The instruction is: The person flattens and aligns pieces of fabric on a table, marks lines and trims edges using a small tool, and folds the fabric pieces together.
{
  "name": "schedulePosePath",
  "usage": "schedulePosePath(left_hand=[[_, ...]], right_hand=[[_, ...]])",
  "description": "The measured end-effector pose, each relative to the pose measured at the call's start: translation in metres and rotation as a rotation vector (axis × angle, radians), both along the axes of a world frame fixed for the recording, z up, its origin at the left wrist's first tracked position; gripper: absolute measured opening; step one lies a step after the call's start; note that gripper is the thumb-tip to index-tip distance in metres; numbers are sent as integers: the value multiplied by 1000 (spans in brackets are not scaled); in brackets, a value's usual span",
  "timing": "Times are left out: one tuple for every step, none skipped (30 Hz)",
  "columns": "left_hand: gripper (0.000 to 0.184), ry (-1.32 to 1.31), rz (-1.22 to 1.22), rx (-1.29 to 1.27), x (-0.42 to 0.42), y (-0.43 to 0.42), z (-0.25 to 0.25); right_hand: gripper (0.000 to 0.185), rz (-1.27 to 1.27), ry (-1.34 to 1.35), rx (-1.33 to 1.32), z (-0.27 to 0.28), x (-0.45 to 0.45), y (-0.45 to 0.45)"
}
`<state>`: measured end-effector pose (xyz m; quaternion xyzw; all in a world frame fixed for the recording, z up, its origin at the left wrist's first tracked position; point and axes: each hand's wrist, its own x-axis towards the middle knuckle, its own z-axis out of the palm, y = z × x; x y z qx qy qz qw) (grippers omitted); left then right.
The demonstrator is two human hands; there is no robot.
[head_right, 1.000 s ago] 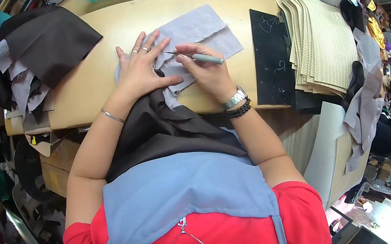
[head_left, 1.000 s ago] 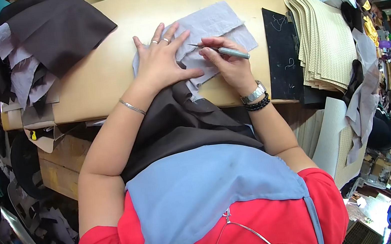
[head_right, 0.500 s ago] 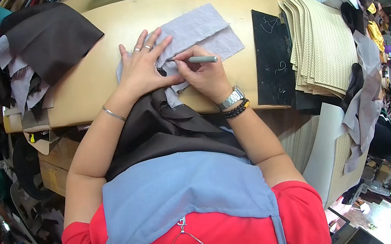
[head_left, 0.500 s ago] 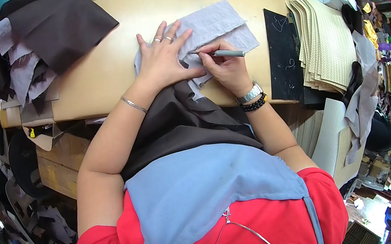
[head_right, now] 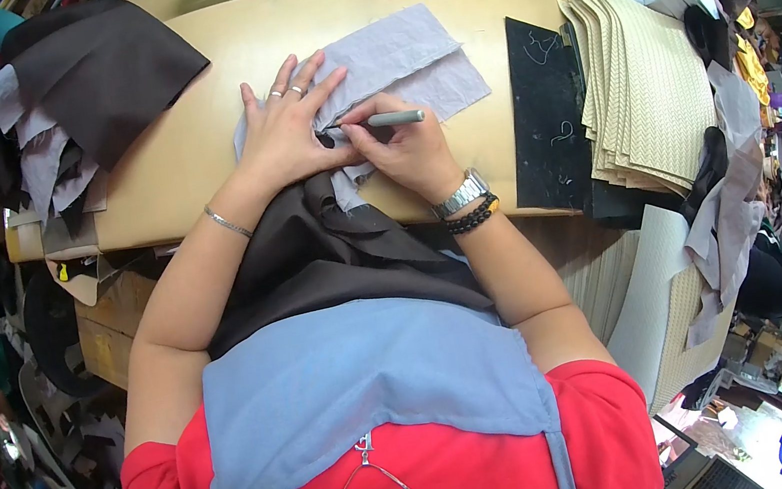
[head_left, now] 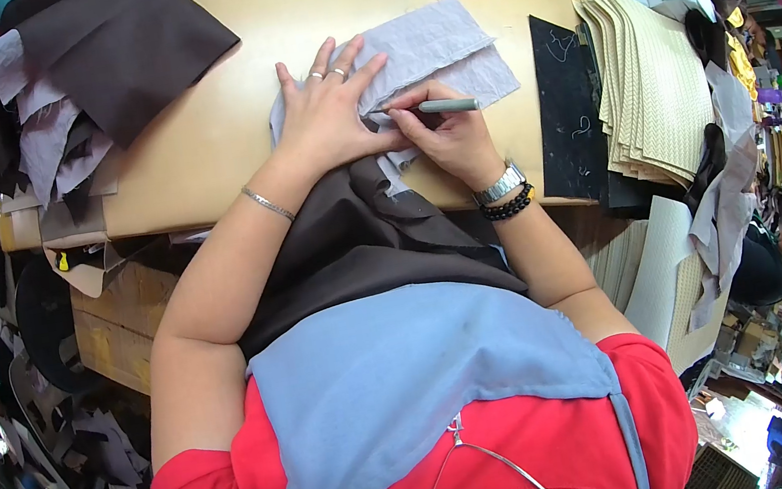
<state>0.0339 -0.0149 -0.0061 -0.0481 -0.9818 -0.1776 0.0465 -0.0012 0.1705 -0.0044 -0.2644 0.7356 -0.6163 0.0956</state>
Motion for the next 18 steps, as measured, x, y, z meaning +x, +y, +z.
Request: schedulePosePath(left_hand=[[101, -2, 1, -2, 0, 0, 0], [102, -4, 2, -3, 0, 0, 0], [102, -12, 2, -2, 0, 0, 1], [102, -21, 2, -1, 0, 0, 2], [102, -29, 2, 0, -1, 0, 3], [102, -28, -2, -4, -1, 0, 3], [103, -28, -4, -7, -1, 0, 2], [103, -29, -5, -11, -1, 0, 2], [103, -32, -3, -11, 0, 0, 2], [103, -35, -3, -10, 0, 0, 4], [103, -38, -4, -10, 0, 0, 4], [103, -38, -4, -8, 0, 1, 4], [104, -37, -5, -6, 0, 0, 4], [104, -35, -6, -4, 0, 0, 4], [104, -31, -7, -4, 0, 0, 4], [103, -26, -6, -3, 0, 0, 3], [103, -22, -5, -3, 0, 0, 2], [103, -20, 0, -6, 0, 0, 2]], right_hand=[[10, 8, -21, 1, 0, 0, 0], [11, 22, -28, 5, 0, 0, 0], [11, 36, -35, 9, 1, -1, 1], [12, 49, -42, 12, 1, -3, 2], [12, 1, -92, -47, -2, -6, 4], [12, -47, -141, -107, -5, -10, 6], [12, -94, -191, -166, -8, -12, 8], [12, -107, -167, -181, -9, -14, 10], [12, -121, -143, -196, -8, -15, 11], [12, -137, -120, -211, -5, -15, 12], [10, -130, -83, -135, -2, -15, 13], [10, -111, -85, -121, 1, -12, 13], [10, -93, -86, -107, 4, -8, 12], [10, -74, -87, -94, 6, -6, 10], [9, -65, -66, -71, 9, -5, 9], [9, -53, -37, -53, 8, -4, 8], [9, -40, -9, -34, 8, -4, 7], [9, -24, 19, -15, 7, -4, 5]])
